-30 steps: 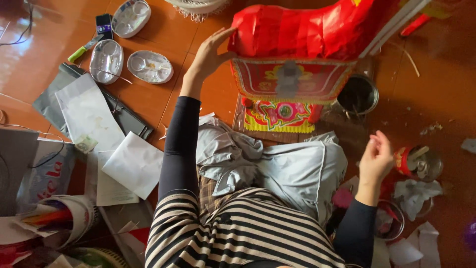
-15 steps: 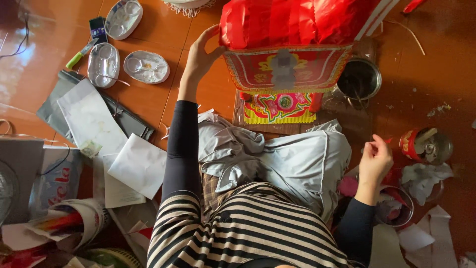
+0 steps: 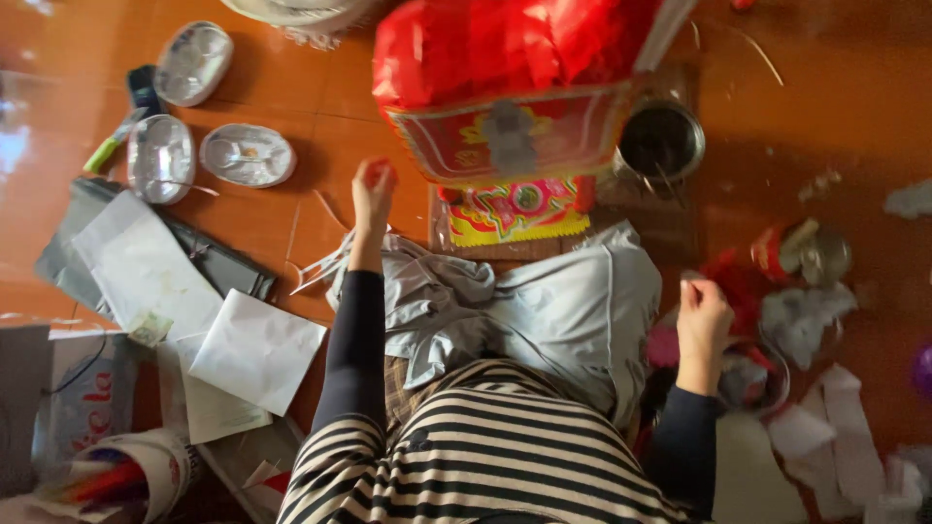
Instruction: Assembling and decorating a large red paper horse figure using paper cutouts and glue.
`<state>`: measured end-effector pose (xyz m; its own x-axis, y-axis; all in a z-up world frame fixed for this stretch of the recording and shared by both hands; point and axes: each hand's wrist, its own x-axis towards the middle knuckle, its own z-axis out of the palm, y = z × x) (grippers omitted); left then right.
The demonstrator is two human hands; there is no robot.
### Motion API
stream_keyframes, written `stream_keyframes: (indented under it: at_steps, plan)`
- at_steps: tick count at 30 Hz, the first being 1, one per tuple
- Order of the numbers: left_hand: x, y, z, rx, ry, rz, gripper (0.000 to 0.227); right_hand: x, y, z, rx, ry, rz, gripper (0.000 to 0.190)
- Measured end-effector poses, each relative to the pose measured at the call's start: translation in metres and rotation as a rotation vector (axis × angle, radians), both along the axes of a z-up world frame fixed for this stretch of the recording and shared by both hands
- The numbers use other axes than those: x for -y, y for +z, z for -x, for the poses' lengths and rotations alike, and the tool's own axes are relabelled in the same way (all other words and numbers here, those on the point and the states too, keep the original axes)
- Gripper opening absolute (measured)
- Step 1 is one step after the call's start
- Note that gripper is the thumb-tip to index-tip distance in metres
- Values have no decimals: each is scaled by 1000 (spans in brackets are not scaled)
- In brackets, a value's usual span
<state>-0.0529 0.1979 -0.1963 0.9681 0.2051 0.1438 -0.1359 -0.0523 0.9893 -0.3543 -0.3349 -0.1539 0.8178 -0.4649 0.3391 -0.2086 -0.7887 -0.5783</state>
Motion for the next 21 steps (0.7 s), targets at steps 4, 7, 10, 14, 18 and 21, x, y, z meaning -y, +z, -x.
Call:
stream_keyframes:
  at_steps: [4, 7, 10, 14, 18, 21]
  plan:
    - [49, -65, 56, -249, -318, 137, 17, 21, -26, 36, -202, -207, 19, 31]
    - [78, -77, 93, -471, -551, 172, 23, 47, -53, 90, -192, -307, 158, 39]
    - [65, -111, 114, -703, -617, 319, 24, 63, -68, 156, -208, -457, 157, 43]
    - [44, -116, 115, -882, -424, 413, 23, 67, -79, 233, -39, -554, 257, 13]
    - [38, -110, 103, -834, -494, 241, 31, 64, -131, 302, -37, -817, -202, 25]
    - [30, -121, 100, -931, -485, 291, 31, 59, -166, 329, -437, -901, 46, 46]
